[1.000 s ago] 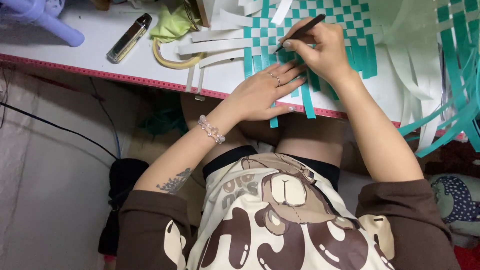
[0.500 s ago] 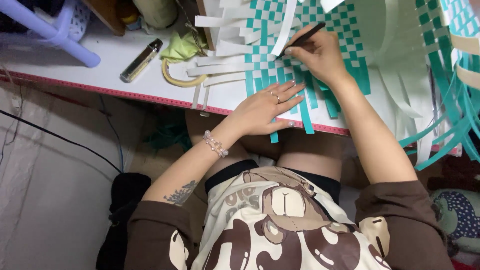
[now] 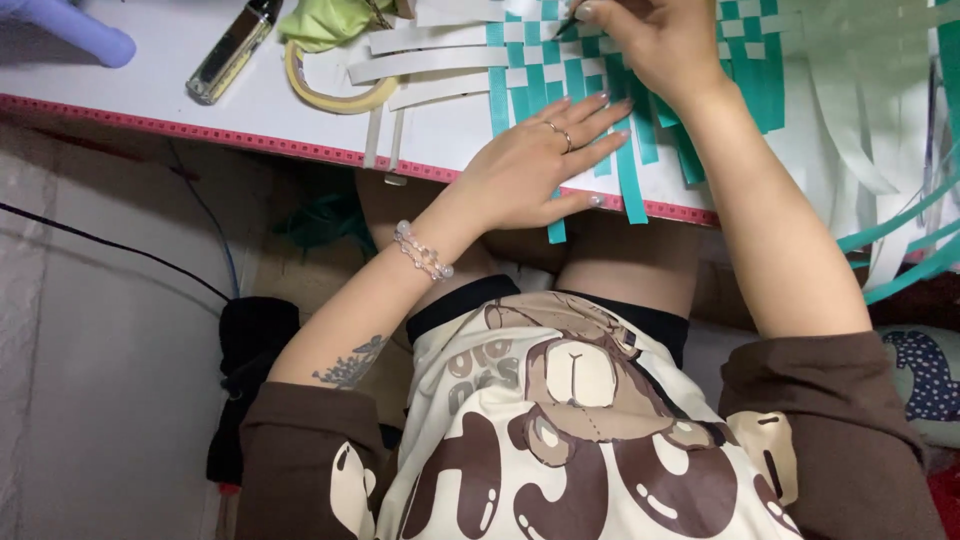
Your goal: Manually weaving a plastic bag from teal and white strips on a workbench.
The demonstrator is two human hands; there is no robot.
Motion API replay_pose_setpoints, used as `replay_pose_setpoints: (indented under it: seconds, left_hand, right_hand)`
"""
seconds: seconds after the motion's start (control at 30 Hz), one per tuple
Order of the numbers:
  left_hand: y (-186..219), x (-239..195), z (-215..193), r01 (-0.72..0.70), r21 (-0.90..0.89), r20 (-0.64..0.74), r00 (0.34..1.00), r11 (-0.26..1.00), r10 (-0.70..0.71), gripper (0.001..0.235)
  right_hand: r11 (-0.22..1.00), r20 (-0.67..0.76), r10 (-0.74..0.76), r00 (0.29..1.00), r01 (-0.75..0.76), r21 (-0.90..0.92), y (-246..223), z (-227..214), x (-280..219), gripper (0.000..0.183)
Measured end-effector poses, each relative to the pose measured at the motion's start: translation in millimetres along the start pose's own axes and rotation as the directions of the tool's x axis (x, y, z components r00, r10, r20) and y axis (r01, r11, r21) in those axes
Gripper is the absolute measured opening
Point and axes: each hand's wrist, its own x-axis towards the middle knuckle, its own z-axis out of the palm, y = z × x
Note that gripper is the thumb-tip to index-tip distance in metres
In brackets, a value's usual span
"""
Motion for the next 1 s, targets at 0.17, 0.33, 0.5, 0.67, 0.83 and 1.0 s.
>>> replay_pose_setpoints:
  seconds: [0.17, 0.33, 0.5, 0.67, 0.83, 1.0]
  left_hand:
    - [-1, 0, 0, 0.008, -0.001, 0.009, 1.0, 1.0, -0.008, 0.061]
    - [1, 0, 0, 0.01, 0.019, -0.009, 1.0, 1.0, -0.01, 0.058]
    - [2, 0, -2, 0.017, -0.007, 0.012, 1.0, 1.0, -0.017, 0.058]
    - [2, 2, -7, 0.012, 0.0, -0.022, 1.0, 1.0, -0.012, 0.057]
    - [2, 0, -5, 0.009, 0.016, -0.003, 1.0, 1.0, -0.009, 0.059]
    - [4, -1, -6, 0.009, -0.027, -0.006, 1.0, 1.0, -0.009, 0.057]
  right_hand:
    - [0.979, 0.043, 0.161, 0.986, -0.165, 0.123, -25, -16, 14, 0.01]
    - [0.959, 0.207, 0.228, 0.951, -0.256, 0.122, -51, -22, 10, 0.005]
    - [0.987, 0.161, 0.112, 0.981, -0.128, 0.097, -44, -17, 7, 0.007]
    - [0.998, 0.101, 0.053, 0.994, -0.055, 0.025, -37, -11, 4, 0.004]
    - [0.971, 0.114, 0.169, 0.979, -0.185, 0.148, -39, -32, 5, 0.007]
    - [0.97, 0.117, 0.228, 0.967, -0.236, 0.053, -31, -48, -6, 0.008]
